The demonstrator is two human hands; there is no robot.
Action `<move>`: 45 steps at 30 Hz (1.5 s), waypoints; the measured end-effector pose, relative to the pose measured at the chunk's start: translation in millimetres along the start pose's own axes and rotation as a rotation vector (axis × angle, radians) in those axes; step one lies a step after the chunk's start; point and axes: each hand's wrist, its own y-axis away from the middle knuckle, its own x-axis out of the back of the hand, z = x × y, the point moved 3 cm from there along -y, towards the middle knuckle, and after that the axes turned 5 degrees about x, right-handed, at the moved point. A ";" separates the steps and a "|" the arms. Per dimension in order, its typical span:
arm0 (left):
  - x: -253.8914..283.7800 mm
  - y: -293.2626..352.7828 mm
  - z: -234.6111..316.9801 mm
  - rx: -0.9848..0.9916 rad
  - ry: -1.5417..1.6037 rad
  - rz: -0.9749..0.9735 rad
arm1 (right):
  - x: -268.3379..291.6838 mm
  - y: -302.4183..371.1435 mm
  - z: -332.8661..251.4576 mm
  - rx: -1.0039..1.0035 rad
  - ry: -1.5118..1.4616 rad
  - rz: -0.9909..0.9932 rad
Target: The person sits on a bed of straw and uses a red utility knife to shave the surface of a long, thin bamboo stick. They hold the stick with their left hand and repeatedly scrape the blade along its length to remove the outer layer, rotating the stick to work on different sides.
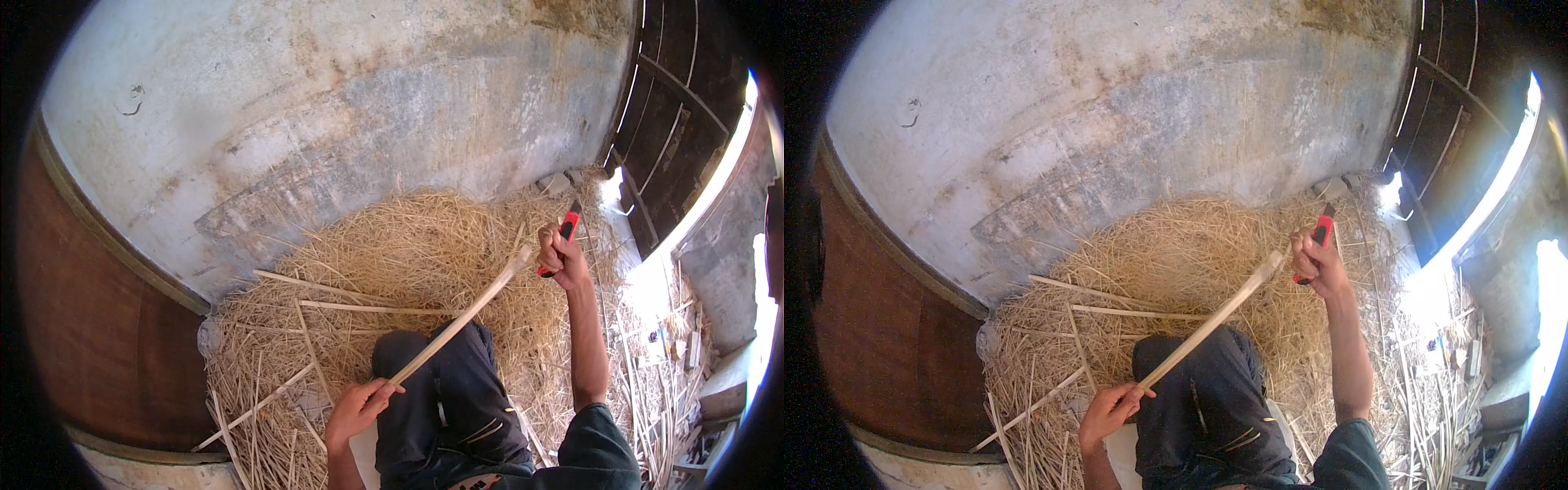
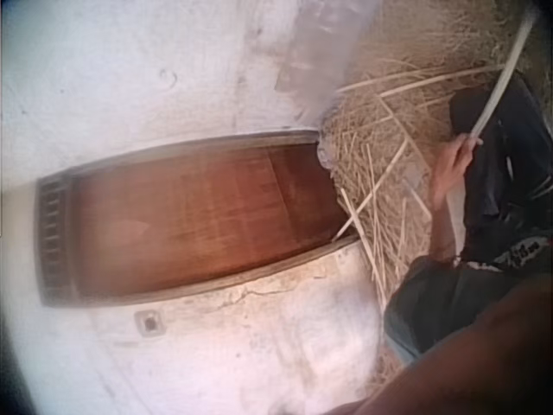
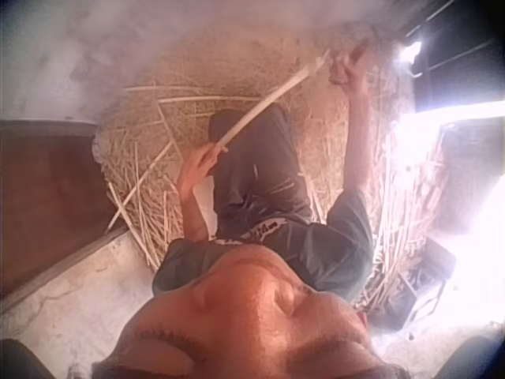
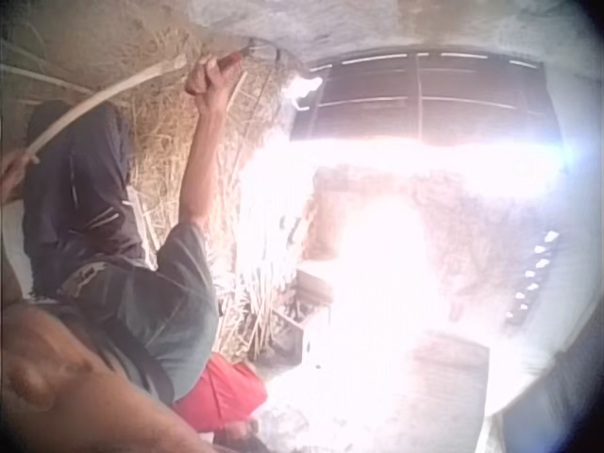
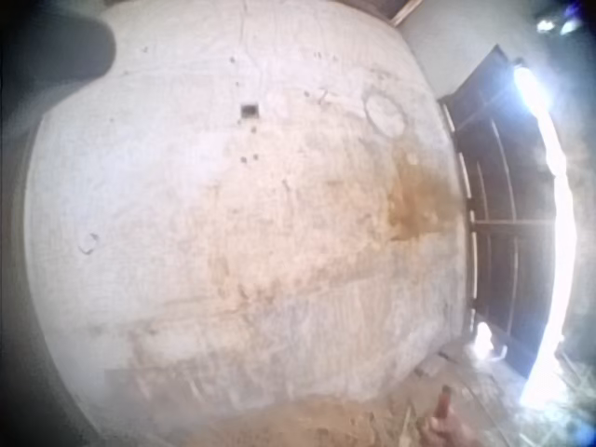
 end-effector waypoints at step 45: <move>-42.6 -41.0 101.2 -0.197 0.400 0.124 | -196.9 44.7 -16.6 0.270 1.003 0.055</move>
